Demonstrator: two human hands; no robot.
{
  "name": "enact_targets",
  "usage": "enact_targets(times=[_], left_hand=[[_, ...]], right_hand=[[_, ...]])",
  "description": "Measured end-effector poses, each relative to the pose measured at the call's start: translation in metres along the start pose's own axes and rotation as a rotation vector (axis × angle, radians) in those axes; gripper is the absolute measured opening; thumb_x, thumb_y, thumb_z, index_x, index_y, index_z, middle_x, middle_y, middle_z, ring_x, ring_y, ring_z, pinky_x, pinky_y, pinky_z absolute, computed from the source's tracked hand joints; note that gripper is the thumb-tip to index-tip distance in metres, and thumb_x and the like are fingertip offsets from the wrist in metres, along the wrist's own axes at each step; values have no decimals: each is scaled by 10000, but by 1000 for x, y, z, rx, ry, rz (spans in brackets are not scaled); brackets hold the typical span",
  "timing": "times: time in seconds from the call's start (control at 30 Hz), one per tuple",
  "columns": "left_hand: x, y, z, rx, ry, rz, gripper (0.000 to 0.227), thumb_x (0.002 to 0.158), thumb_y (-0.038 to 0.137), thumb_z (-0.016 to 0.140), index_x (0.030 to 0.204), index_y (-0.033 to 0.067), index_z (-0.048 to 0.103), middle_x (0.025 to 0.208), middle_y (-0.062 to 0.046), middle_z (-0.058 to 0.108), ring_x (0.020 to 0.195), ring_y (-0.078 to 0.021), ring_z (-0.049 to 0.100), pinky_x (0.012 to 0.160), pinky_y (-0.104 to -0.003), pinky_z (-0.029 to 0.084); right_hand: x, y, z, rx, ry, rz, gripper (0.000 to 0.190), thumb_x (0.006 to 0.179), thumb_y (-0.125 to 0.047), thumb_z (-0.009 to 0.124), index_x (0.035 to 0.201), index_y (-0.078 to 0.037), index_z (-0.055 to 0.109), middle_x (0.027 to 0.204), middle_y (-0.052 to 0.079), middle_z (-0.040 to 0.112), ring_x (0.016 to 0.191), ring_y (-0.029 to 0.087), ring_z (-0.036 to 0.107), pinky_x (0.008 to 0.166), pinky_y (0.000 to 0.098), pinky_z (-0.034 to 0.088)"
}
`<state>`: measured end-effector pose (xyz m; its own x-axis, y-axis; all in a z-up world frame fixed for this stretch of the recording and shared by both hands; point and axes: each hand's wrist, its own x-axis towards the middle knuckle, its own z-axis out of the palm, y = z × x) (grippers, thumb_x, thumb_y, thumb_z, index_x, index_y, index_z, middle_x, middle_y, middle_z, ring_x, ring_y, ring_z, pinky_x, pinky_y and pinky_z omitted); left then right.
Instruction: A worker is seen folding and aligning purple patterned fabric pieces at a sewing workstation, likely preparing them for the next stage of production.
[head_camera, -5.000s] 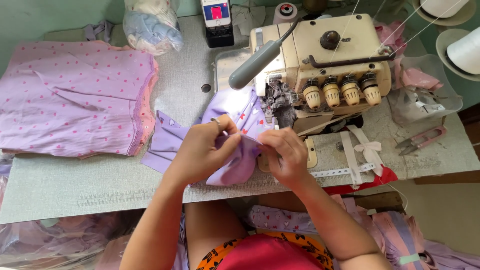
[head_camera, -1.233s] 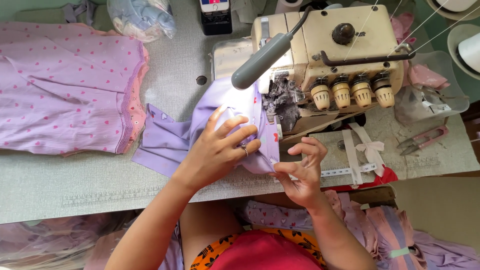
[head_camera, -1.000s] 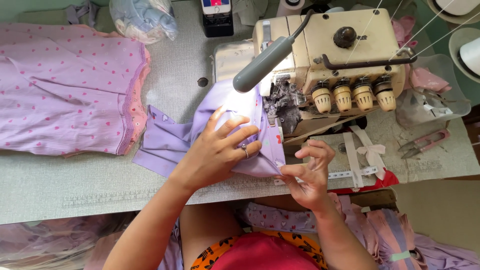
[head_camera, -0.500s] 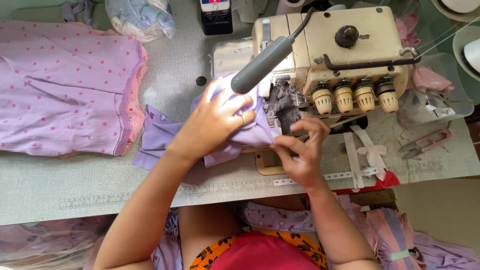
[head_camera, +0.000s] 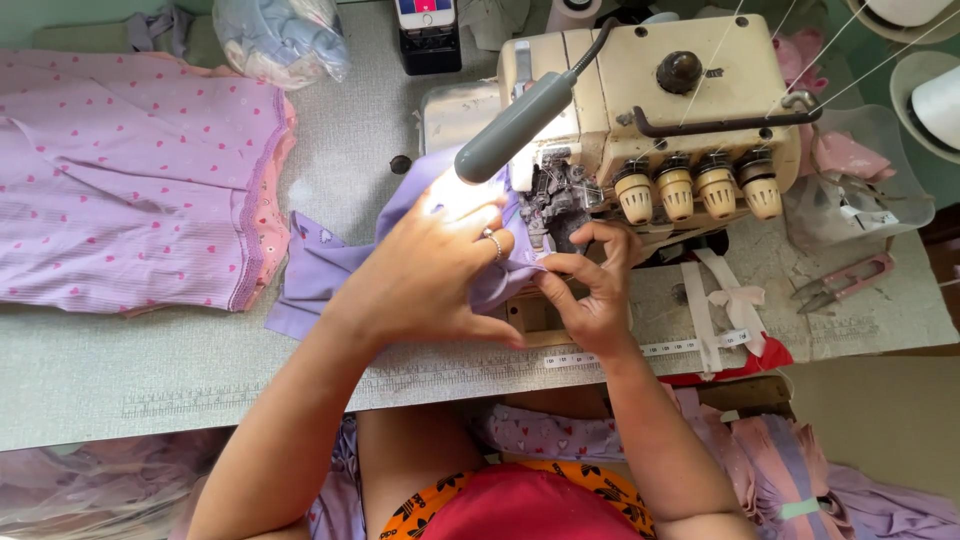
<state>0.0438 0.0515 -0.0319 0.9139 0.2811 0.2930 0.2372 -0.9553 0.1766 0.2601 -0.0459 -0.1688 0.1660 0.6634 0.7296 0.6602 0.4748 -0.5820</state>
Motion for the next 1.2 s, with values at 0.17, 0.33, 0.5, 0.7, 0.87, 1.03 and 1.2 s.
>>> enact_targets(times=[0.17, 0.33, 0.5, 0.7, 0.87, 1.03, 1.2], left_hand=[[0, 9, 20, 112, 148, -3, 492, 755, 537, 827, 881, 94, 656, 774, -45, 618, 876, -280, 663, 976, -577, 452], [2, 22, 36, 244, 288, 8, 231, 824, 306, 721, 711, 127, 628, 709, -21, 563, 793, -254, 577, 889, -551, 460], [-1, 46, 28, 278, 385, 9, 159, 866, 144, 637, 712, 123, 608, 735, -19, 493, 751, -245, 520, 835, -537, 456], [-12, 55, 46, 245, 437, 26, 64, 849, 70, 639, 810, 114, 613, 816, -27, 503, 834, -236, 541, 964, -621, 417], [-18, 60, 61, 263, 481, 21, 85, 864, 66, 644, 816, 124, 606, 810, -24, 485, 853, -232, 546, 1008, -615, 404], [-19, 67, 71, 261, 524, -7, 81, 860, 76, 650, 814, 124, 604, 802, -20, 479, 850, -225, 557, 1022, -620, 410], [-18, 69, 77, 266, 569, -39, 59, 875, 106, 636, 831, 132, 608, 831, -22, 489, 894, -232, 558, 1019, -629, 399]], right_hand=[[-1, -1, 1, -10, 6, 12, 129, 943, -313, 775, 944, -187, 748, 1142, 35, 454, 1250, 285, 357, 1171, 472, 216], [-4, 4, 1, -37, 19, -6, 119, 926, -331, 777, 961, -216, 780, 1148, 43, 478, 1246, 299, 378, 1161, 470, 229], [-5, 4, 1, -23, 19, -9, 122, 924, -333, 771, 994, -235, 796, 1154, 45, 491, 1259, 305, 381, 1164, 475, 238], [-4, 1, -1, -11, 11, -43, 133, 929, -305, 767, 1043, -243, 799, 1189, 50, 512, 1290, 313, 377, 1171, 496, 253], [-6, -3, -3, -10, 7, -83, 156, 954, -255, 735, 1098, -236, 794, 1221, 52, 566, 1306, 321, 396, 1180, 513, 269], [-15, 0, -3, -79, 5, -154, 180, 933, -188, 751, 1076, -278, 812, 1193, -4, 695, 1265, 288, 479, 1148, 459, 363], [-24, -3, 1, -218, 107, -320, 145, 937, -213, 716, 990, -297, 821, 1071, -80, 773, 1134, 226, 574, 1038, 431, 425]])
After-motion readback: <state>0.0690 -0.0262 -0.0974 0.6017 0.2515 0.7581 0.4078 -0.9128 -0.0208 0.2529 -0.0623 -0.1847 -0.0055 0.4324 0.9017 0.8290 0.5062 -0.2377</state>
